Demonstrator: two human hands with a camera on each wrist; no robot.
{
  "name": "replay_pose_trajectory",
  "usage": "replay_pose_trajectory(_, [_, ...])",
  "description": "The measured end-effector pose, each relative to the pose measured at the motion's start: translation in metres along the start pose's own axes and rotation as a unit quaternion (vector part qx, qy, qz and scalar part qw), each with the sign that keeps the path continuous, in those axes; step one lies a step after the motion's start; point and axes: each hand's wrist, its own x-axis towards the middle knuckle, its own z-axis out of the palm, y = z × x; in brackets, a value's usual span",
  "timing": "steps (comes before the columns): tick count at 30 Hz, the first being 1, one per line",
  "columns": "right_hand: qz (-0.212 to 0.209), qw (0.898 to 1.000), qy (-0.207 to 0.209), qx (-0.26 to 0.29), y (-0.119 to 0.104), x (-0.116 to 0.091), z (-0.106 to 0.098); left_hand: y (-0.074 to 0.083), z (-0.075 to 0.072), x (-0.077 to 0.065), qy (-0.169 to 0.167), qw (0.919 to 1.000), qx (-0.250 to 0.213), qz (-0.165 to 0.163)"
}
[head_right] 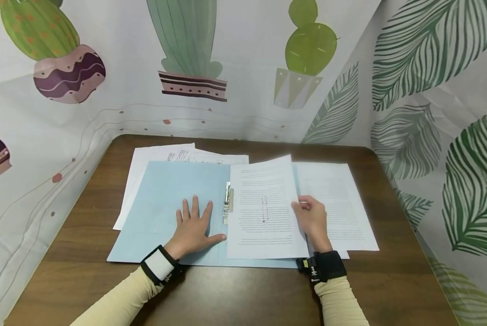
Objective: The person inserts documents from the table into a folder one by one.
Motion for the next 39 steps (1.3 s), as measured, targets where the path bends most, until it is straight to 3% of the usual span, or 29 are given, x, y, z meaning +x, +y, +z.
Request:
replay_pose_trajectory(12, [-0.025, 0.997, -0.008, -0.066, -0.001, -0.004, -0.002, 0.001, 0.0, 0.001, -0.003, 1.0, 0.006, 0.0])
replay_pose_trajectory(19, [-0.071, 0.987, -0.012, -0.143, -0.003, -0.001, -0.001, 0.001, 0.0, 0.001, -0.004, 1.0, 0.003, -0.003])
replay_pose_trajectory(26, [-0.082, 0.976, -0.018, -0.2, -0.006, -0.002, 0.0, 0.0, 0.002, 0.002, -0.007, 1.0, 0.004, -0.004])
replay_pose_trajectory(32, [-0.1, 0.971, -0.023, -0.216, -0.01, -0.007, -0.001, -0.001, 0.002, 0.003, -0.007, 0.9999, 0.007, -0.004])
replay_pose_trajectory(39, [-0.126, 0.963, -0.056, -0.231, -0.015, -0.016, -0.003, -0.001, 0.001, 0.004, -0.009, 0.9999, 0.009, -0.001])
